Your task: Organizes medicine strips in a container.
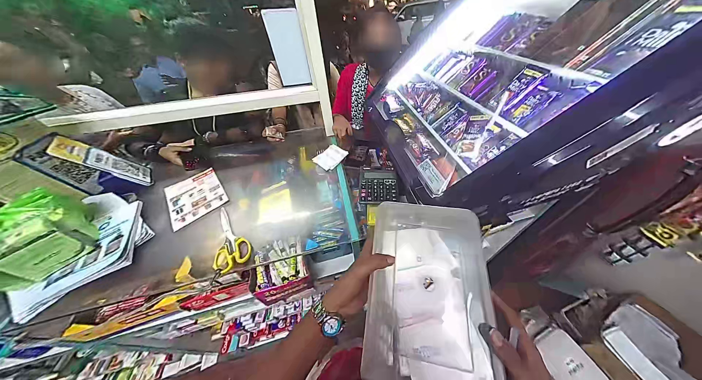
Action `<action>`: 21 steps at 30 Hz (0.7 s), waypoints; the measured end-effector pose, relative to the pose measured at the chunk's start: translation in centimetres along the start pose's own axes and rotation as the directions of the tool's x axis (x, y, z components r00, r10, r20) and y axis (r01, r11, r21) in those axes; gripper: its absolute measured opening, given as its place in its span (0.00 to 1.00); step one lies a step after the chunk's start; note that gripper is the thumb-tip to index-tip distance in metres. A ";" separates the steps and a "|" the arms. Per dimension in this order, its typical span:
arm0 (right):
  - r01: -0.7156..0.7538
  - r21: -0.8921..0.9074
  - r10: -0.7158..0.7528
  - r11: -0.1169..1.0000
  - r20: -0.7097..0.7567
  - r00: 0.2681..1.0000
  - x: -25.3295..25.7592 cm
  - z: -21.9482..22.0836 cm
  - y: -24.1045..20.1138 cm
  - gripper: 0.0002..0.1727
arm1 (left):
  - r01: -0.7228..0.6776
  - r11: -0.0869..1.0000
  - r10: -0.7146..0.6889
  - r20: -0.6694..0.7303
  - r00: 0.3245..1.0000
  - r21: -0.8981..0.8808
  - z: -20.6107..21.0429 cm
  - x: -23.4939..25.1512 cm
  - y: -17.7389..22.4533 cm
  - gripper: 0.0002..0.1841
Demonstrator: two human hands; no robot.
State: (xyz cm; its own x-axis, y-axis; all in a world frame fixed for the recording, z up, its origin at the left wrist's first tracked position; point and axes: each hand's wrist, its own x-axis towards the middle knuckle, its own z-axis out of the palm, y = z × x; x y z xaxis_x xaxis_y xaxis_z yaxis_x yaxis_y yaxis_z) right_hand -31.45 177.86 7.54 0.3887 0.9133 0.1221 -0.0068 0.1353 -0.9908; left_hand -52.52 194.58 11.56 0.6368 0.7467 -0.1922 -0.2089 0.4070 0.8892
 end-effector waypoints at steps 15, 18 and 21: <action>0.101 -0.328 -0.026 0.939 0.226 0.974 5.7 6.1 0.5 0.16 | -0.301 0.932 0.115 -0.622 0.775 -0.203 -11.0 -2.0 4.6 0.16; 0.231 -0.539 -0.075 0.810 0.294 0.953 7.4 8.4 0.6 0.17 | -0.306 0.931 0.114 -0.636 0.763 -0.199 -13.4 -1.9 4.9 0.16; 0.270 -0.558 -0.115 0.785 0.296 0.948 9.0 10.5 0.8 0.16 | -0.277 0.938 0.091 -0.627 0.773 -0.206 -15.5 -1.9 5.4 0.17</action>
State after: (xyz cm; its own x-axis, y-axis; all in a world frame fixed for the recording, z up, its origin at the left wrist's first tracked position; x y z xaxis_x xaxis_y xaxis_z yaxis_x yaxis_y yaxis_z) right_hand -37.64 190.22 8.48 0.0962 0.9641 0.2475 0.6137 0.1383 -0.7774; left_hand -66.36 203.52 10.34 0.0079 0.9445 -0.3284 -0.5257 0.2833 0.8021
